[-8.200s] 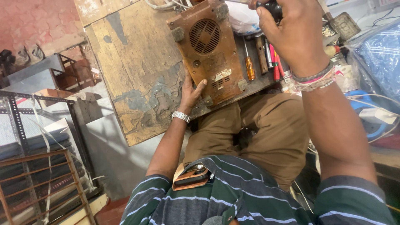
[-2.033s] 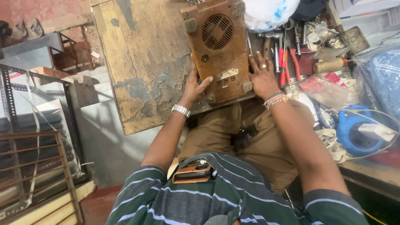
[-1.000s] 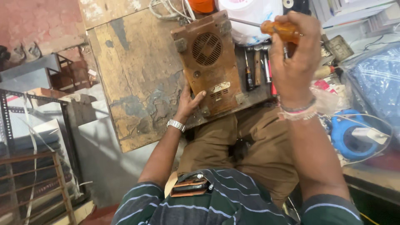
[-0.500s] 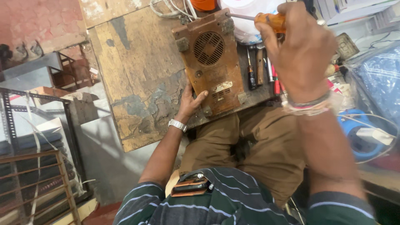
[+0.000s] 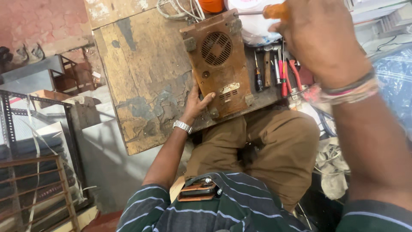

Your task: The person disassembles a vintage wooden radio by removing screws from the back panel. They open the casing to access the internal components and then use a multimeter to test the wiring.

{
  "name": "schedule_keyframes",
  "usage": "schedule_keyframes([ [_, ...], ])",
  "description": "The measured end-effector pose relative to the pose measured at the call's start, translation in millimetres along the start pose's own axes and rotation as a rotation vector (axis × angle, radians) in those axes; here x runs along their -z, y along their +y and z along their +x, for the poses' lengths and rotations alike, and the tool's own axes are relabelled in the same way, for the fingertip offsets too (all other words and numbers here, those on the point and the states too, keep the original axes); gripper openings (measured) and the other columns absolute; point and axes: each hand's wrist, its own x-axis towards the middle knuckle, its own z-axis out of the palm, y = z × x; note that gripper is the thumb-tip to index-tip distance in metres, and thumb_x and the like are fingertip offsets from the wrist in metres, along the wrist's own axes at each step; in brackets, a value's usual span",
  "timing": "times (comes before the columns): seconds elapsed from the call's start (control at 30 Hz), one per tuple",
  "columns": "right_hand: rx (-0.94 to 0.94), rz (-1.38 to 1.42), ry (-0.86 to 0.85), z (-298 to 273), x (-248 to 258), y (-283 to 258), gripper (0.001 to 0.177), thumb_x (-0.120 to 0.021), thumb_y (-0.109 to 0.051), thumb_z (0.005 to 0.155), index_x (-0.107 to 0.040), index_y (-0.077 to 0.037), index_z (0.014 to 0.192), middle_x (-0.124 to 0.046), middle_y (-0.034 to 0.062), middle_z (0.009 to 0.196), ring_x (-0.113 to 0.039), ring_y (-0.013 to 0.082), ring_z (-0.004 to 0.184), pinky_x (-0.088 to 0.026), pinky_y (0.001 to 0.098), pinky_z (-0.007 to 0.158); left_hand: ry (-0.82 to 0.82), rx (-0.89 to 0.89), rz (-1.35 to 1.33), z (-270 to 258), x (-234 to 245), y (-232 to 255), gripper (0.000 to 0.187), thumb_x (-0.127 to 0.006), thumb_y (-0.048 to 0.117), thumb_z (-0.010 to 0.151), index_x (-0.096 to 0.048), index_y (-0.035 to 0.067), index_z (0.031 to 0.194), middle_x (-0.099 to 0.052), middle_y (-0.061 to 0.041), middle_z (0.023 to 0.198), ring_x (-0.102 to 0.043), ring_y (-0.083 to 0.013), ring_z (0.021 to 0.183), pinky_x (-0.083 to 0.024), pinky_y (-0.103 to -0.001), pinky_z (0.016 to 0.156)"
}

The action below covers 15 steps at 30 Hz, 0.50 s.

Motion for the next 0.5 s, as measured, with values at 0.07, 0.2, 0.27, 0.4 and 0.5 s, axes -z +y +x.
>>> schedule_keyframes([
  [0.07, -0.167, -0.095, 0.006, -2.6, -11.3, -8.5, 0.025, -0.076, -0.031, 0.106, -0.07, -0.007, 0.106, -0.066, 0.0125, 0.086, -0.064, 0.0336, 0.074, -0.05, 0.0432, 0.063, 0.003, 0.03, 0.007, -1.9, -1.3, 0.9, 0.104, -0.078, 0.024, 0.093, -0.005, 0.012, 0.167, -0.054, -0.019, 0.152, -0.058, -0.026, 0.133, -0.047, -0.037, 0.111],
  [0.2, -0.065, -0.028, -0.034, -3.4, -13.8, -4.4, 0.017, -0.074, -0.021, 0.105, -0.069, -0.007, 0.112, -0.066, 0.0145, 0.091, -0.064, 0.0349, 0.08, -0.05, 0.0446, 0.069, -0.004, 0.043, 0.017, -1.5, -0.3, 1.8, 0.104, -0.077, 0.024, 0.094, -0.003, 0.012, 0.166, -0.054, -0.019, 0.152, -0.057, -0.0262, 0.135, -0.046, -0.038, 0.112],
  [0.27, 0.087, 0.055, 0.063, -2.5, -8.9, -1.0, 0.017, -0.07, -0.016, 0.1, -0.067, -0.006, 0.113, -0.066, 0.0139, 0.095, -0.064, 0.0329, 0.085, -0.05, 0.0429, 0.075, 0.005, 0.004, 0.014, -1.0, -0.5, 0.2, 0.103, -0.078, 0.022, 0.095, -0.005, 0.012, 0.167, -0.053, -0.02, 0.154, -0.057, -0.0269, 0.136, -0.046, -0.039, 0.113],
  [0.4, -0.073, 0.171, 0.038, 1.1, -8.2, -5.9, 0.017, -0.069, -0.023, 0.105, -0.066, -0.007, 0.106, -0.067, 0.0142, 0.096, -0.064, 0.0335, 0.087, -0.051, 0.0433, 0.076, 0.004, 0.016, -0.048, -0.6, -3.2, -8.9, 0.105, -0.076, 0.023, 0.094, -0.001, 0.012, 0.167, -0.053, -0.019, 0.152, -0.059, -0.0255, 0.132, -0.048, -0.038, 0.11],
  [0.5, -0.279, 0.125, -0.08, 2.0, -14.8, -9.1, 0.015, -0.069, -0.027, 0.107, -0.074, -0.012, 0.106, -0.069, 0.0129, 0.086, -0.064, 0.0346, 0.076, -0.049, 0.0474, 0.065, 0.019, 0.049, -0.021, -4.5, -2.3, -20.4, 0.104, -0.076, 0.024, 0.093, -0.004, 0.01, 0.166, -0.06, -0.017, 0.143, -0.061, -0.0237, 0.126, -0.049, -0.037, 0.107],
])
